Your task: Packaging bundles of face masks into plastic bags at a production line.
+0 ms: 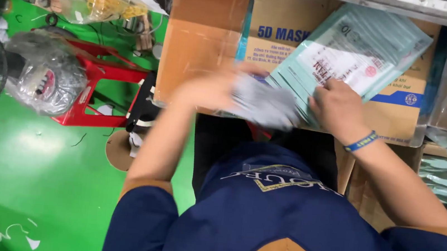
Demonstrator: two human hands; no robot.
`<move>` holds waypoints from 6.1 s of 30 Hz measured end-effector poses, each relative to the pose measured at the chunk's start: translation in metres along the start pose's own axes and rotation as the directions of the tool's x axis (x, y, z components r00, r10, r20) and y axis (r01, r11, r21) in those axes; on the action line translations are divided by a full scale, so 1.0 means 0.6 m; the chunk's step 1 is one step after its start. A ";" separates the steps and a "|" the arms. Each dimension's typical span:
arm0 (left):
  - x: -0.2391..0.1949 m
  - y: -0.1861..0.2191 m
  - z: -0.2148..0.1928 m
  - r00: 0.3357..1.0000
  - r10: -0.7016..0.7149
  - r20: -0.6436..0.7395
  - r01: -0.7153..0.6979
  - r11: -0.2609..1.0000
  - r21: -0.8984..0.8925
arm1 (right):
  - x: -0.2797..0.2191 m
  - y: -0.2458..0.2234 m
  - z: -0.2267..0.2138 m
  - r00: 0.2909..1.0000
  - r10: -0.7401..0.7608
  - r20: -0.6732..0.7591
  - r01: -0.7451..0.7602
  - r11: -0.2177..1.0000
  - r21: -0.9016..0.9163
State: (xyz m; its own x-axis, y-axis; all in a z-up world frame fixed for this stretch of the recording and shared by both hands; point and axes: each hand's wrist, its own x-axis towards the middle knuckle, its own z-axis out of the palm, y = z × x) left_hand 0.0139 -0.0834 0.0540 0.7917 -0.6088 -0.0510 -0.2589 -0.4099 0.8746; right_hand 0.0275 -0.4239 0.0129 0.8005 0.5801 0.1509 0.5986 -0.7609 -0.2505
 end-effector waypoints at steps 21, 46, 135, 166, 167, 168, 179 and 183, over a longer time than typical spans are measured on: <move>0.156 -0.005 0.145 0.950 -0.058 0.308 -0.027 0.964 0.264 | 0.066 -0.016 -0.059 0.954 -0.026 -0.297 0.055 0.995 0.089; 0.151 -0.058 0.371 0.936 -0.347 0.058 -0.068 -0.341 -0.938 | -0.050 -0.111 -0.093 0.922 -0.011 -0.387 0.078 0.984 0.157; -0.083 0.095 0.130 0.945 -0.076 -0.317 -0.085 0.881 -0.466 | -0.036 -0.142 -0.055 0.926 0.118 0.359 -0.367 0.502 0.783; -0.054 -0.045 0.013 0.798 -0.439 -0.412 0.408 0.898 -0.167 | 0.218 -0.140 0.073 0.970 -0.244 -0.023 0.181 0.648 0.740; -0.062 -0.020 0.013 0.817 -0.282 -0.502 0.196 0.956 -0.219 | 0.202 -0.132 0.068 0.935 -0.336 -0.116 0.326 0.681 0.656; -0.069 0.005 0.014 0.794 -0.130 -0.594 -0.028 0.968 -0.249 | 0.185 -0.123 0.061 0.881 -0.433 -0.193 0.462 0.692 0.555; -0.085 -0.065 0.000 0.964 -0.132 -0.230 0.080 0.971 -0.226 | 0.017 -0.041 -0.019 0.997 0.073 -0.015 -0.050 0.799 0.599; -0.045 -0.049 -0.043 0.980 -0.144 -0.135 0.164 0.975 0.150 | 0.001 0.002 -0.006 0.993 0.025 -0.114 -0.018 0.998 0.056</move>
State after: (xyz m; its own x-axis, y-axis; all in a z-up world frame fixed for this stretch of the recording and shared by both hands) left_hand 0.0141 -0.0373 0.0418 0.8884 -0.4456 -0.1108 -0.2053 -0.6013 0.7722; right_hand 0.0285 -0.4255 0.0163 0.8132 0.5244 0.2524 0.5812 -0.7538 -0.3064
